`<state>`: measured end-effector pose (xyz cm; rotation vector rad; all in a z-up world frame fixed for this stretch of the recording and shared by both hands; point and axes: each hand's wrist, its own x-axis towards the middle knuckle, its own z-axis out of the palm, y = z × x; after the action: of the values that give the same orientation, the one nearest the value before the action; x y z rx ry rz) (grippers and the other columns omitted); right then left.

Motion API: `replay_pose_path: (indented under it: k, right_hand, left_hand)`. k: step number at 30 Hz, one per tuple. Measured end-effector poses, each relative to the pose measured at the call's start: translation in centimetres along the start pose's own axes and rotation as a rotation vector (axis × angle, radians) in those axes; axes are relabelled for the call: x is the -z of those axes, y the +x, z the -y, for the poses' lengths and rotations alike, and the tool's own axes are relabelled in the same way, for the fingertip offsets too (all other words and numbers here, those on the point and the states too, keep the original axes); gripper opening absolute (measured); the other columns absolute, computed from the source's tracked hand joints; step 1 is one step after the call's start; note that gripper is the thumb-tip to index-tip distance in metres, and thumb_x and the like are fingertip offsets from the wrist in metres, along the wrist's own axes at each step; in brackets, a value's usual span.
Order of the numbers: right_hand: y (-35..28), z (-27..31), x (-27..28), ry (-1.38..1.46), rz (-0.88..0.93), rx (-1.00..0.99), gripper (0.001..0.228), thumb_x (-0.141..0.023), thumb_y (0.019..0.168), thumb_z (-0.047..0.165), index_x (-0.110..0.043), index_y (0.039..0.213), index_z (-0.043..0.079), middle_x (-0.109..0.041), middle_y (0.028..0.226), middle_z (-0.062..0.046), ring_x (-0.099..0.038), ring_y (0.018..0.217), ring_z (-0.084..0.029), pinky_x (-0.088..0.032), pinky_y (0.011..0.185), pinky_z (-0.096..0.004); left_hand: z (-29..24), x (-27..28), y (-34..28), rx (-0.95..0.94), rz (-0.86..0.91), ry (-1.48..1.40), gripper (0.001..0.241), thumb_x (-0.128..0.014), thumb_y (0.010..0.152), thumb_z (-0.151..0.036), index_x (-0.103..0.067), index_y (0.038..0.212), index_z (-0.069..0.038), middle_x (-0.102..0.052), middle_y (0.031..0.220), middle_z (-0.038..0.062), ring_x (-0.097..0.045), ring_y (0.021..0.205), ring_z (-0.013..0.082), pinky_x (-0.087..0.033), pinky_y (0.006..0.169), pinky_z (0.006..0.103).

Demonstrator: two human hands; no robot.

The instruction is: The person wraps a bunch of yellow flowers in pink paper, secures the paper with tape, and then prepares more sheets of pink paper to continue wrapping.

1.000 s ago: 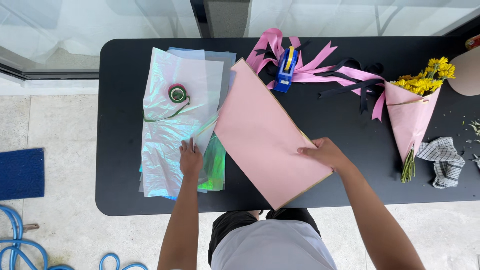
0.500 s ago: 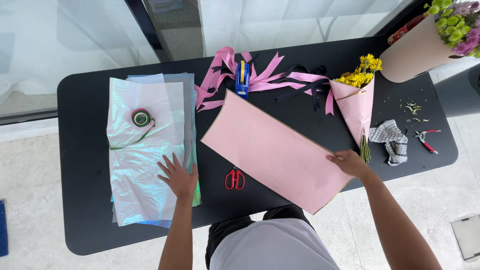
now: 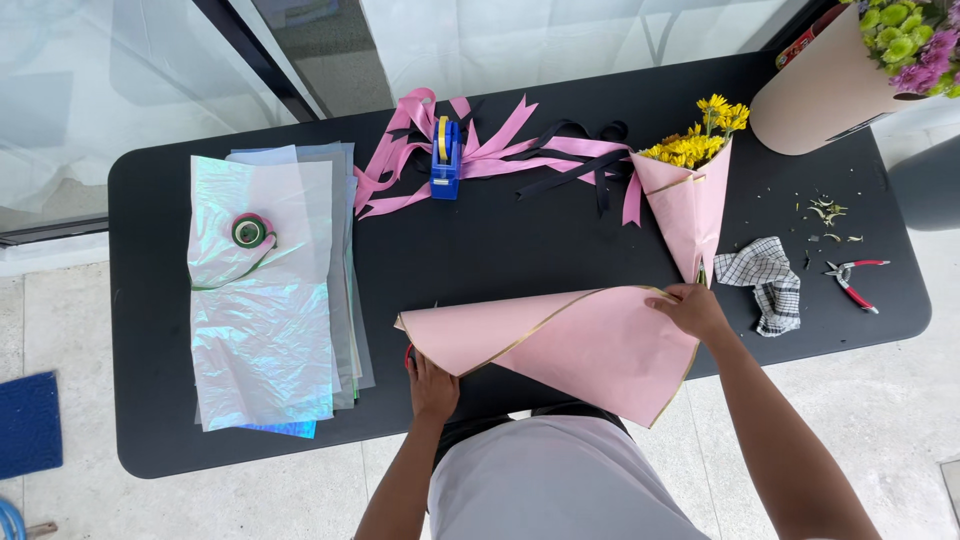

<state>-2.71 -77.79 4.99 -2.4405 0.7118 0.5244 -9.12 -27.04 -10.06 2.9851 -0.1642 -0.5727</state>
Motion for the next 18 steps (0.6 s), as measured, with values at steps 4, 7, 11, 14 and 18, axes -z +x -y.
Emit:
replay_pose_path:
  k: [4,7,11,14,18]
  right_hand:
    - [2.5,-2.5,-0.7,0.05,0.056,0.047,0.046,-0.081,0.081,0.046,-0.079,0.116,0.017,-0.078,0.111,-0.02,-0.068,0.114,-0.043,-0.055,0.094,-0.05]
    - [5.1,-4.4,-1.2,0.061,0.055,0.07,0.041,-0.081,0.083,0.044,-0.079,0.116,0.02,-0.079,0.106,-0.015,-0.071,0.109,-0.039,-0.056,0.092,-0.047]
    - [6.6,-5.3,-0.8,0.076,0.123,0.094,0.039,-0.077,0.086,0.045,-0.078,0.119,0.024,-0.079,0.107,-0.015,-0.071,0.111,-0.037,-0.055,0.093,-0.047]
    - [6.6,-4.4,0.0,0.09,0.158,0.118,0.035,-0.075,0.089,0.044,-0.079,0.119,0.025,-0.079,0.108,-0.014,-0.07,0.111,-0.038,-0.055,0.094,-0.047]
    - [7.1,-3.7,-0.1,0.092,0.19,0.112,0.033,-0.072,0.091,0.047,-0.081,0.111,0.024,-0.08,0.105,-0.013,-0.072,0.106,-0.038,-0.055,0.091,-0.045]
  left_hand:
    - [-0.2,5.3,-1.6,0.08,-0.047,0.012,0.068,-0.048,0.103,-0.04,-0.028,0.161,-0.012,-0.01,0.172,0.019,-0.011,0.16,0.0344,-0.033,0.123,0.049]
    - [1.4,4.8,-1.3,0.215,-0.106,0.005,0.072,-0.045,0.104,-0.044,-0.02,0.165,-0.015,-0.011,0.172,0.02,-0.013,0.16,0.0358,-0.037,0.12,0.0519]
    - [3.3,4.3,-1.0,0.38,-0.053,-0.027,0.08,-0.051,0.099,-0.045,-0.017,0.167,-0.017,-0.01,0.173,0.018,-0.014,0.16,0.0346,-0.037,0.119,0.0525]
    - [1.9,6.3,-1.0,0.428,-0.018,-0.063,0.081,-0.056,0.097,-0.042,-0.021,0.166,-0.017,-0.01,0.173,0.016,-0.012,0.16,0.0341,-0.032,0.122,0.0534]
    - [-4.5,10.0,-1.0,0.273,-0.033,-0.182,0.069,-0.053,0.1,-0.038,-0.03,0.163,-0.018,-0.019,0.171,0.013,-0.024,0.156,0.0335,-0.042,0.116,0.0516]
